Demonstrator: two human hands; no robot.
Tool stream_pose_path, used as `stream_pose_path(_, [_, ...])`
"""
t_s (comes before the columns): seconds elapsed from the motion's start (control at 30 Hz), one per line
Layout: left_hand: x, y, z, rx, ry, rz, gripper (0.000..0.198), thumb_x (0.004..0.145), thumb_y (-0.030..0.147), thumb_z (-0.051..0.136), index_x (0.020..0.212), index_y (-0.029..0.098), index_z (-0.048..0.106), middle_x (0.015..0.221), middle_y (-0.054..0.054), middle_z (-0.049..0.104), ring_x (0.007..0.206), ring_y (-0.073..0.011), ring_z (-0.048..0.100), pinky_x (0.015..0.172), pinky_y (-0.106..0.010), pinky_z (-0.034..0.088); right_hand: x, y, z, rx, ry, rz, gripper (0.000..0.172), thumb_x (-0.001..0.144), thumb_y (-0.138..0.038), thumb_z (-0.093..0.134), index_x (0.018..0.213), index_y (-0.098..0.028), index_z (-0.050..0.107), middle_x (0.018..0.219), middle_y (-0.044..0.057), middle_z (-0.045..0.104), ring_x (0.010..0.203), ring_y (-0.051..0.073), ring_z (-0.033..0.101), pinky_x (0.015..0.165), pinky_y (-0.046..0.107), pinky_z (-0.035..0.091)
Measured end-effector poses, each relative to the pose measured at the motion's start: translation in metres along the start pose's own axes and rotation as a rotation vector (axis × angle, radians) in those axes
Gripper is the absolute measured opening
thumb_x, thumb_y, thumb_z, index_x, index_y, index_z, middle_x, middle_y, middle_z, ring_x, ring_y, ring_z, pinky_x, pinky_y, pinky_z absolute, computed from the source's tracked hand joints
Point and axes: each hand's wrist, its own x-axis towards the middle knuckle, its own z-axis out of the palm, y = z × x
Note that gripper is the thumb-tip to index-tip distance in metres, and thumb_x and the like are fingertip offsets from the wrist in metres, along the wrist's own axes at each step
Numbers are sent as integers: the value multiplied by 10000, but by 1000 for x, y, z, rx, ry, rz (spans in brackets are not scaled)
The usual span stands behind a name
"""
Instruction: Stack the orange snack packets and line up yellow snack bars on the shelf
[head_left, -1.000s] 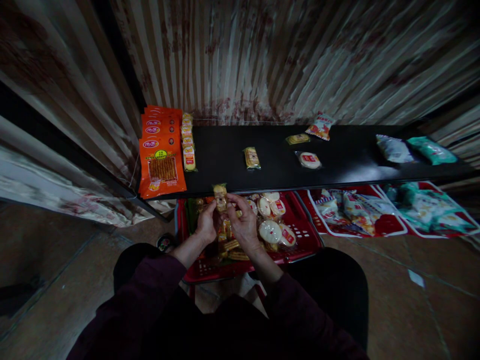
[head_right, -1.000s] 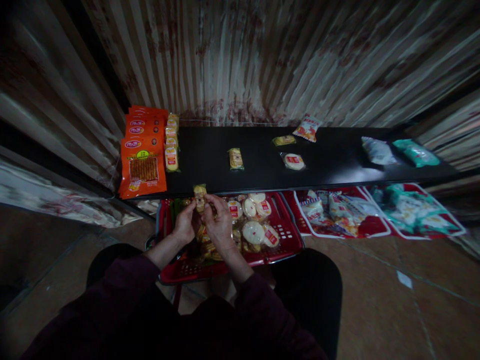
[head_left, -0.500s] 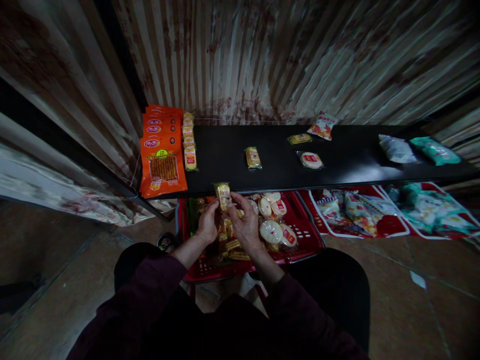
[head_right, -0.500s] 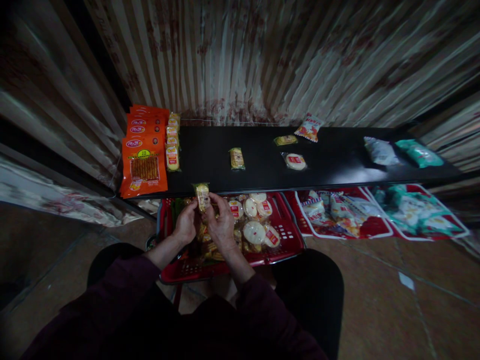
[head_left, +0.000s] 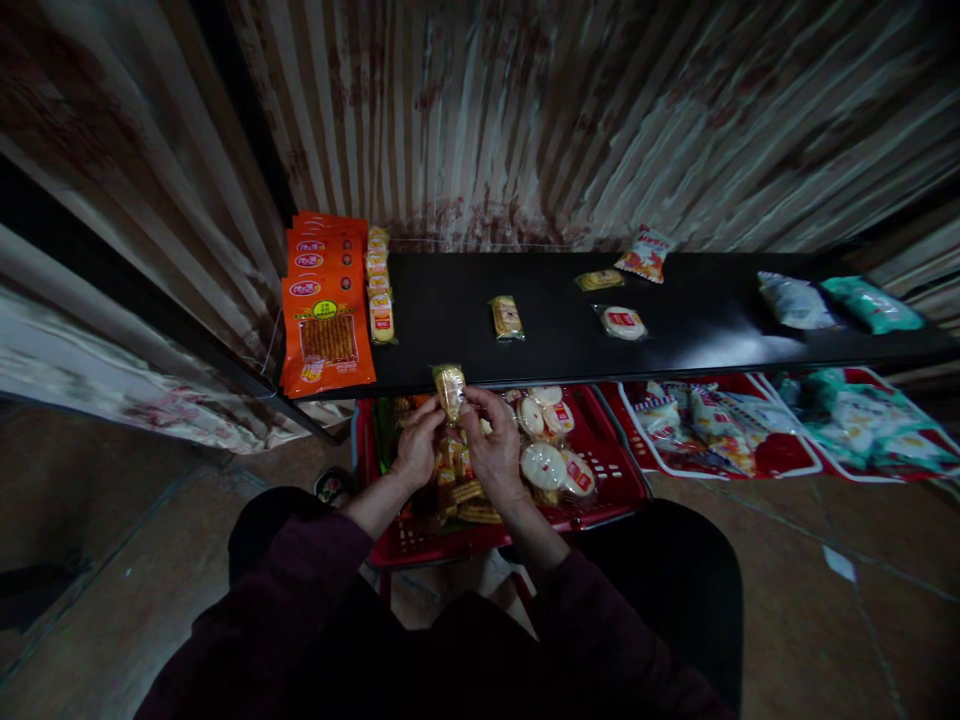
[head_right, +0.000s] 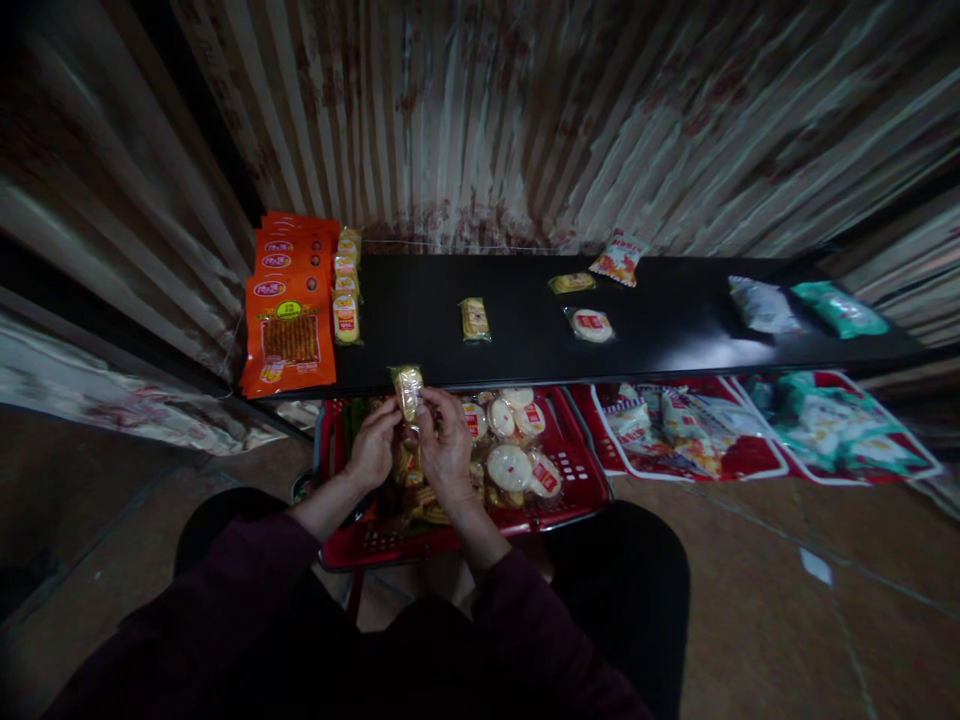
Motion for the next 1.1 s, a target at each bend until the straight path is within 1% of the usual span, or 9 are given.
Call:
stream_pose_path(0.13, [0,-2,-1,18,0,1,356,653,331,683,976,180,676,896,-24,687,702,-132,573,584,-227,419,1,3,1,16,11,21,217,879,-289,489,1034,-208,618,1018,71,641,945,190,588,828,366,491])
stream_pose_path(0.23, [0,-2,-2,31,4,20,383,657,358,709,998,191,657,918,-20,673,712,-126,568,592,-222,426,0,6,1,25,22,34,228,875,-300,494,1045,-210,616,1039,73,641,967,194,588,854,380,487])
stream_pose_path(0.33, [-1,-2,-2,64,3,65,374,673,371,714,1002,212,634,885,-4,654,713,-124,567,609,-224,434,0,8,0,45,20,47,228,876,-304,495,1042,-206,618,1053,77,640,991,197,586,883,391,478])
stream_pose_path(0.5, [-3,0,-2,167,-11,174,294,707,348,699,961,220,624,823,11,613,737,-120,546,690,-222,427,0,7,0,77,16,70,224,872,-304,490,1023,-213,628,1023,66,651,983,197,589,897,399,472])
stream_pose_path(0.6, [-3,1,-2,214,-16,222,300,718,330,691,987,219,618,830,12,590,772,-121,532,721,-213,409,0,4,0,122,-5,118,244,866,-318,495,1038,-209,631,1008,66,663,955,194,603,885,387,479])
stream_pose_path(0.87, [-3,4,0,238,-7,252,321,719,322,692,1001,214,587,788,22,522,739,-118,495,703,-221,400,-1,2,3,247,-17,185,249,846,-324,523,1033,-200,631,1001,59,672,911,183,621,858,361,494])
stream_pose_path(1.1, [-3,4,1,327,13,323,368,723,318,690,1054,212,570,818,6,513,753,-127,492,724,-227,400,1,-6,-2,233,-54,225,267,864,-353,486,1042,-215,629,1014,59,674,936,195,611,874,384,483])
